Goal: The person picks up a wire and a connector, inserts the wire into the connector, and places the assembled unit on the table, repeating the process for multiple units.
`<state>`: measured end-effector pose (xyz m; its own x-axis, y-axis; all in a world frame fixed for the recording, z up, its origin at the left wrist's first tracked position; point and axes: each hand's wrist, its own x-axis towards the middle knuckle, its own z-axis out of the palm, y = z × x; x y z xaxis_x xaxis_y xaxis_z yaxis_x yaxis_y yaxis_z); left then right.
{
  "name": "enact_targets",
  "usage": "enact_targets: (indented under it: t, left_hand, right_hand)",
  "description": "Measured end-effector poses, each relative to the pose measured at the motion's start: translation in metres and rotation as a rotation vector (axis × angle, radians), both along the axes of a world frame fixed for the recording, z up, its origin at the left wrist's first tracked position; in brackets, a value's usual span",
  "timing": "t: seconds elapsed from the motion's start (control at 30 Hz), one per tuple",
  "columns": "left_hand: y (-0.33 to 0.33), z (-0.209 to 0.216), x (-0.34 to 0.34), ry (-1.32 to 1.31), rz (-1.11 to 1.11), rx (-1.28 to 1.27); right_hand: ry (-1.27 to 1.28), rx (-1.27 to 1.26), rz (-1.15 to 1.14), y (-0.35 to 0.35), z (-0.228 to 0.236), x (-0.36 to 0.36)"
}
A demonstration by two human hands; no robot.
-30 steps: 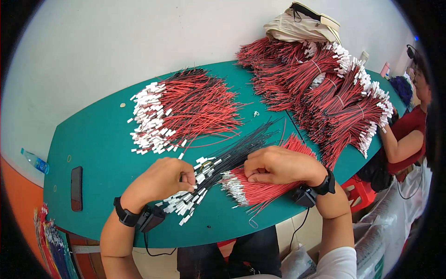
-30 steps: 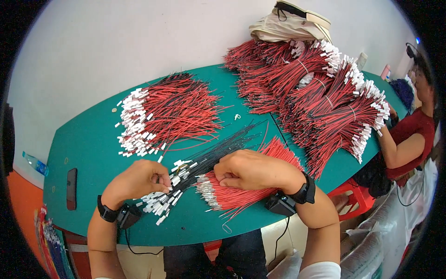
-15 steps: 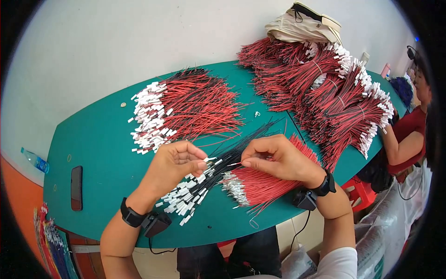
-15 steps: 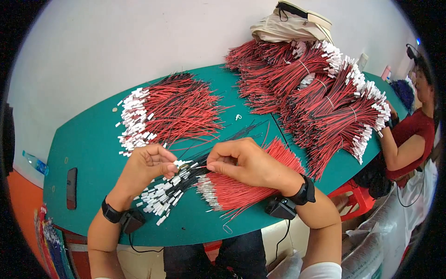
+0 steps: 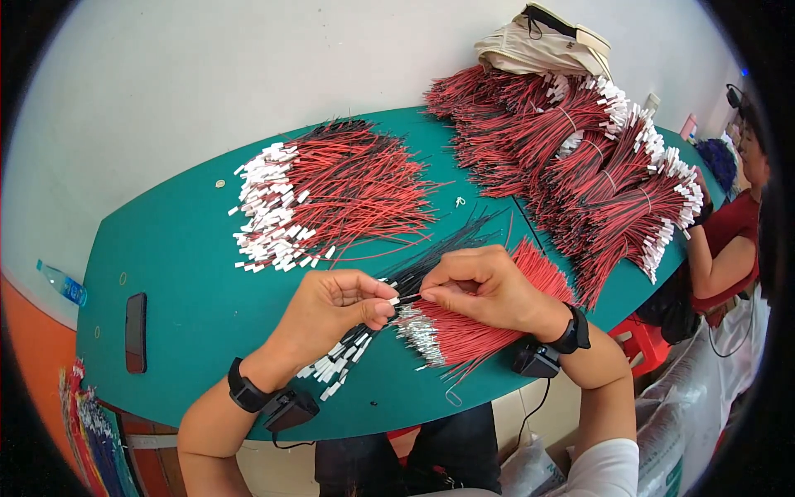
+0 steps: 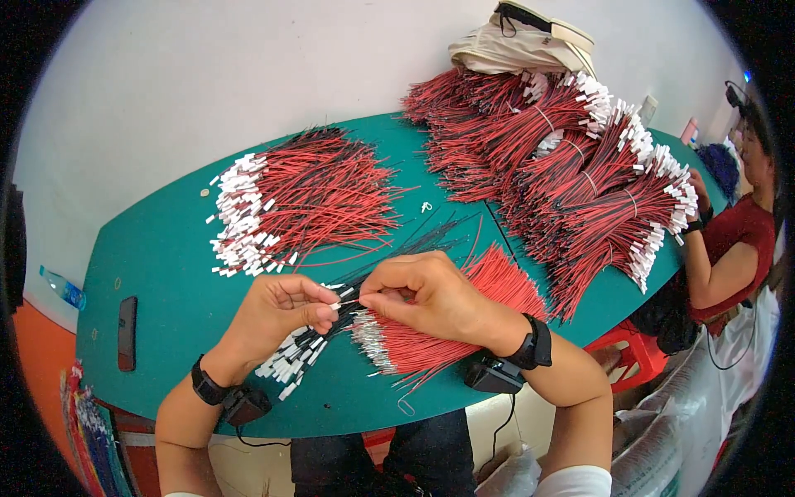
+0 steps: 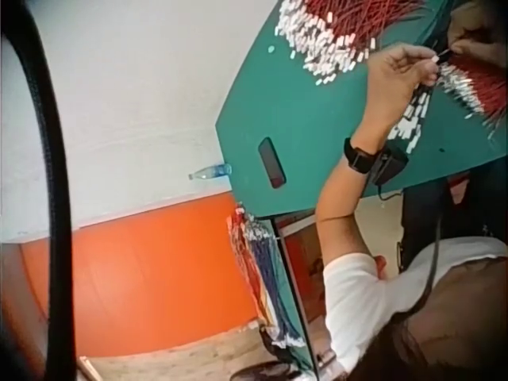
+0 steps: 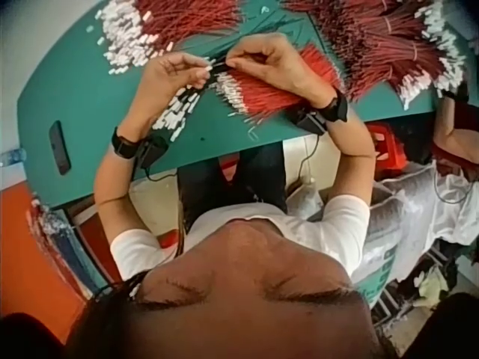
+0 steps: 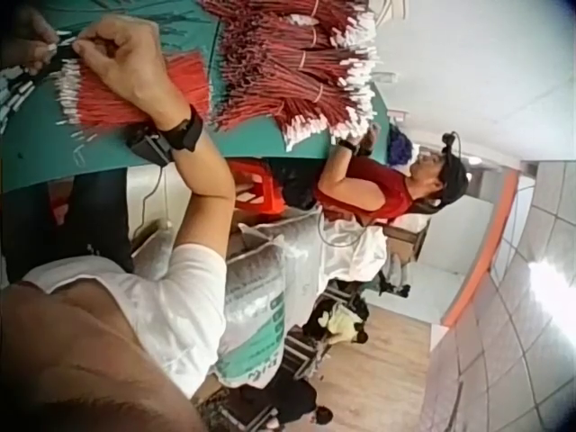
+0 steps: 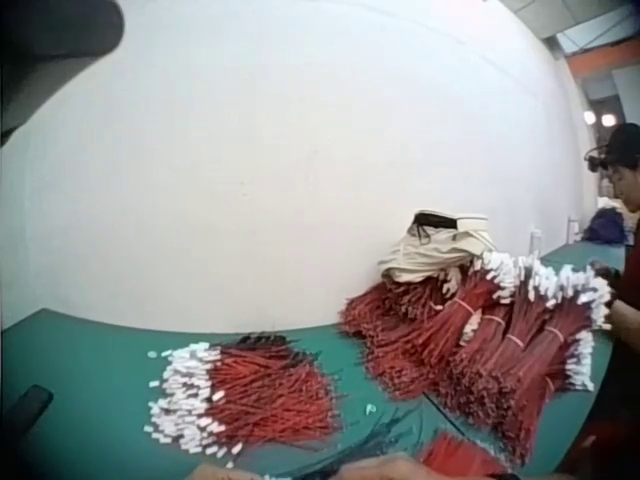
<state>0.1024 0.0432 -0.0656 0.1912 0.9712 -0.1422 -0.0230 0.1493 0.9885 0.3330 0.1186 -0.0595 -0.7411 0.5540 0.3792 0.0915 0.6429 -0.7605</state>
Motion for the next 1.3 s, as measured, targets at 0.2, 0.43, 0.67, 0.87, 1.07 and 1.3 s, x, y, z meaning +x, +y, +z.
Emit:
enact_targets:
  t: [0.2, 0.43, 0.67, 0.87, 1.07, 1.3]
  left_hand:
    - [0.001, -0.002, 0.004, -0.028, -0.015, -0.006]
    - [0.003, -0.006, 0.007, -0.047, -0.018, -0.030]
    - [0.005, -0.009, 0.011, -0.051, -0.025, -0.028]
    - [0.004, -0.014, 0.014, -0.015, -0.020, 0.049]
    - [0.003, -0.016, 0.015, -0.050, -0.018, 0.107]
    - [0.005, -0.015, 0.018, -0.024, -0.016, 0.125]
  right_hand:
    - [0.018, 0.023, 0.006, 0.000, -0.002, 0.003]
    - [0.009, 0.060, 0.020, 0.003, -0.005, 0.007]
    - [-0.016, 0.090, 0.038, 0.003, -0.006, 0.007]
    - [-0.010, 0.031, 0.034, 0.002, -0.010, 0.006]
    - [-0.023, -0.019, 0.023, 0.000, -0.009, 0.005]
    - [0.013, 0.072, 0.034, 0.002, -0.011, 0.006]
